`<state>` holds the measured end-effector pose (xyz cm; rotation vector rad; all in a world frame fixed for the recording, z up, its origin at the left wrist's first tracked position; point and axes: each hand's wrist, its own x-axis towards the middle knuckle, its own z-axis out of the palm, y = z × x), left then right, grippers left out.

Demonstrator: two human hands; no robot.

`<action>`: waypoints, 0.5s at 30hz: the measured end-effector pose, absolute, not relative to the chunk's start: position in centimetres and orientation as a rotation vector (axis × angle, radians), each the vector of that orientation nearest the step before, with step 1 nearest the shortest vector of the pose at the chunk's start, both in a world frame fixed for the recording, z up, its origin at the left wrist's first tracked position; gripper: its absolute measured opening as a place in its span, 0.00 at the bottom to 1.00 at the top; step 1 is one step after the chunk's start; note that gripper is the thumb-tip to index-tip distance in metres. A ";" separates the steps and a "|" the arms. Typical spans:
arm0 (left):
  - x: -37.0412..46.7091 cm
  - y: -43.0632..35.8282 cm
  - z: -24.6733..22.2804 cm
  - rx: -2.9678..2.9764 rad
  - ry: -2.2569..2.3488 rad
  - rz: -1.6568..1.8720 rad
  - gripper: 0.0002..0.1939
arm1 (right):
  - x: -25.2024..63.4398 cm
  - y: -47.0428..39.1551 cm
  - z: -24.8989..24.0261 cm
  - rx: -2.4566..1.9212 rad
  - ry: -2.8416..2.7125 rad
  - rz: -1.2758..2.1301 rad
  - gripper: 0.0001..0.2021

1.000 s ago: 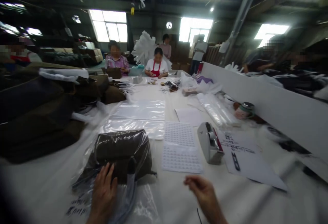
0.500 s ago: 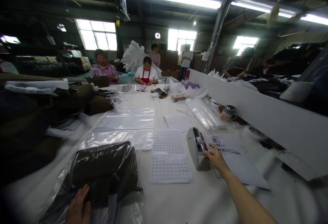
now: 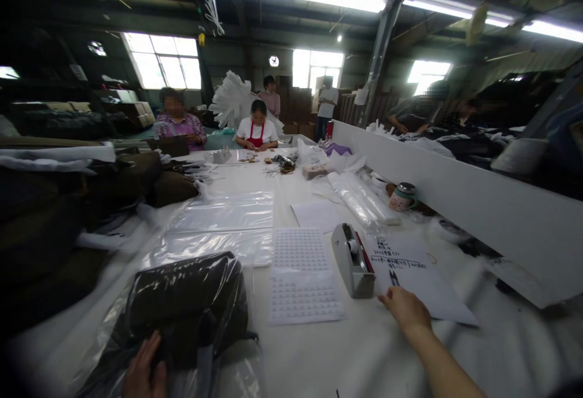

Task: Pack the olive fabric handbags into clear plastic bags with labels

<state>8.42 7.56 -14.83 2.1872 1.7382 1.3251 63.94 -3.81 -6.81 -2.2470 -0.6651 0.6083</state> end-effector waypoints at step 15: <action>10.2 4.5 -12.0 1.835 1.750 1.419 0.31 | 26.1 12.9 6.0 -1.210 -2.706 0.954 0.10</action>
